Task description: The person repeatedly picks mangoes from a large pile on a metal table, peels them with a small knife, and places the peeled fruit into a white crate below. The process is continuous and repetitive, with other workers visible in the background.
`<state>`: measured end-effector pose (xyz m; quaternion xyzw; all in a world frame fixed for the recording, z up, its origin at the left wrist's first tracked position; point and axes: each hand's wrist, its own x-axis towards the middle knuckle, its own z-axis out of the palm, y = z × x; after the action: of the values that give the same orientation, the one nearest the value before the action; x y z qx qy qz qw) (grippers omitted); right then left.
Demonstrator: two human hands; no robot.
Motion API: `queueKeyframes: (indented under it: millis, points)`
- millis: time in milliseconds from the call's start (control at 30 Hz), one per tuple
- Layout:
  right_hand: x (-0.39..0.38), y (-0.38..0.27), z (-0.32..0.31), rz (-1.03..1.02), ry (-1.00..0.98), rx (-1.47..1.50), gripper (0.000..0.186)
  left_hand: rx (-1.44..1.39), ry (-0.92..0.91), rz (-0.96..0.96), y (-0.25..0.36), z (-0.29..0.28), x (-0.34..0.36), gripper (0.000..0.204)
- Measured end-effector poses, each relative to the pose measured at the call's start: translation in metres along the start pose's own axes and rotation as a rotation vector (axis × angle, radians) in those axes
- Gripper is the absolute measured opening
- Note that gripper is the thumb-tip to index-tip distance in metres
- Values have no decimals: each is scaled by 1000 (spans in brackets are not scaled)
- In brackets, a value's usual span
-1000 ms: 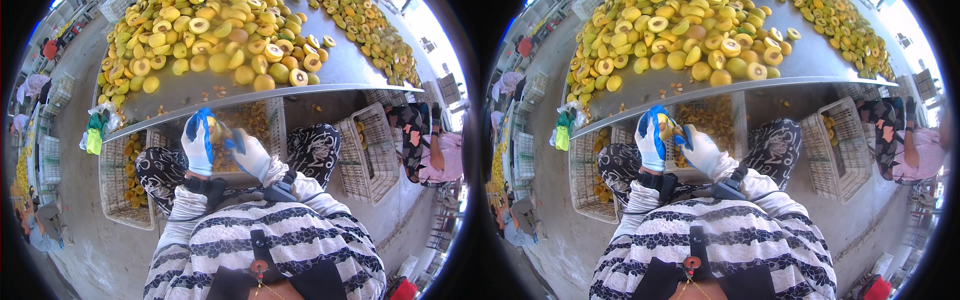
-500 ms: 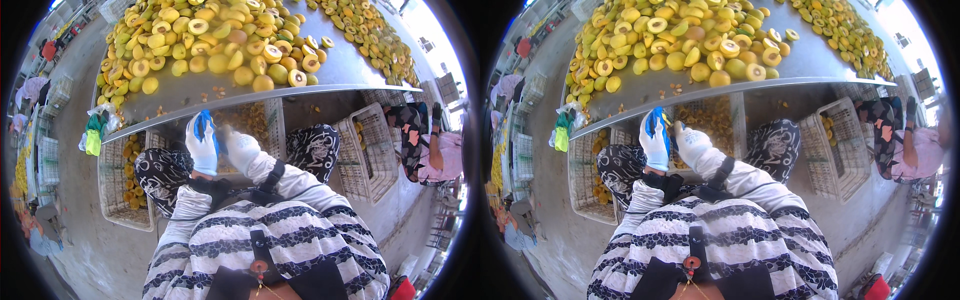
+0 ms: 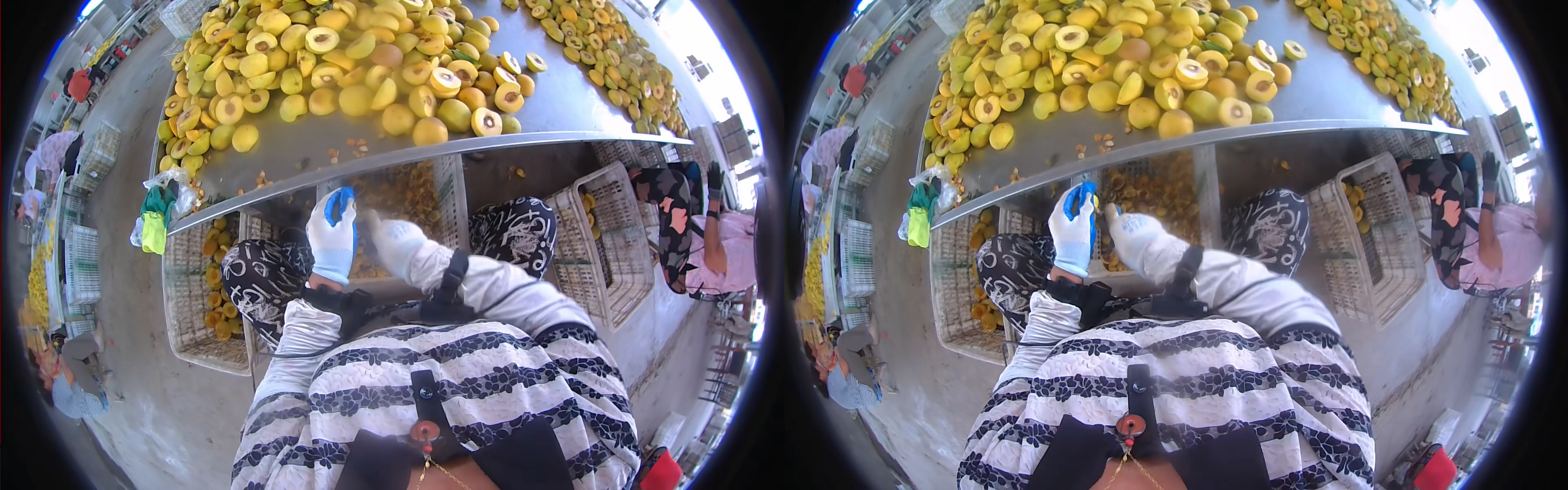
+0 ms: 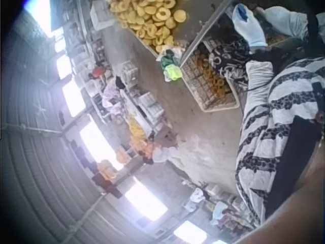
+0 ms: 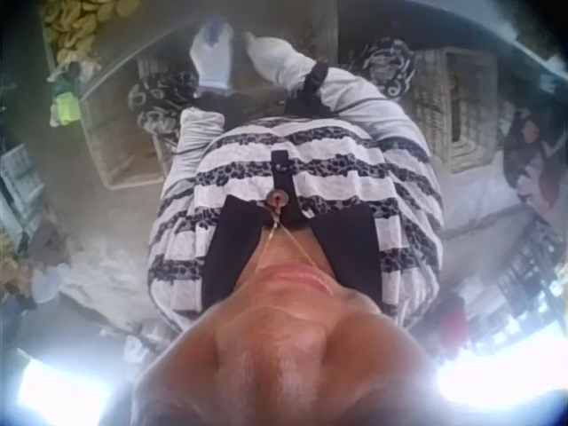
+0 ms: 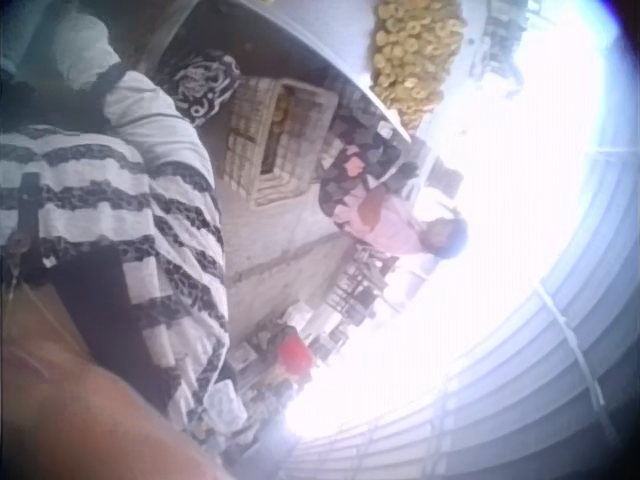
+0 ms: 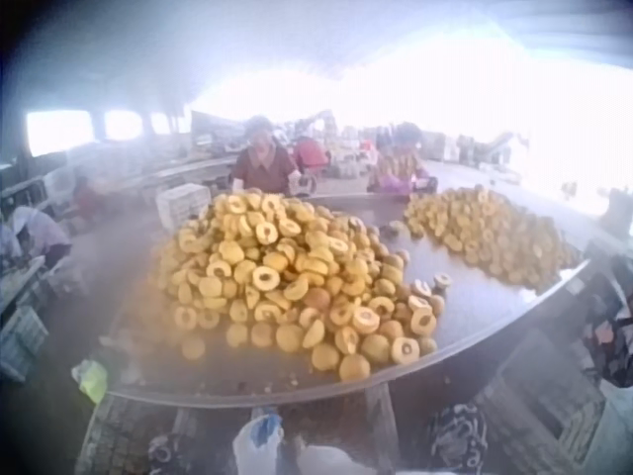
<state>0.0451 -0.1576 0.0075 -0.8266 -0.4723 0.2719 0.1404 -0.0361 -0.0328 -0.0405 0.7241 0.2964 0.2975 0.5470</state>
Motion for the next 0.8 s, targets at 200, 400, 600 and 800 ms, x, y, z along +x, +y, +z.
queueKeyframes:
  millis: [200, 400, 600, 800]
  points:
    - [8, -8, 4, 21, 19, 39, 42, 47, 71, 74, -4, 1, 3, 24]
    - [7, -6, 3, 2, 41, 239, 35, -312, 38, -42, 14, 2, 5, 31]
    - [-7, -12, 11, 195, -207, 1332, 21, -323, 77, -19, 19, 1, -8, 26]
    - [-7, -10, 28, 130, -58, 1101, 23, -352, 10, -285, 20, -5, -1, 16]
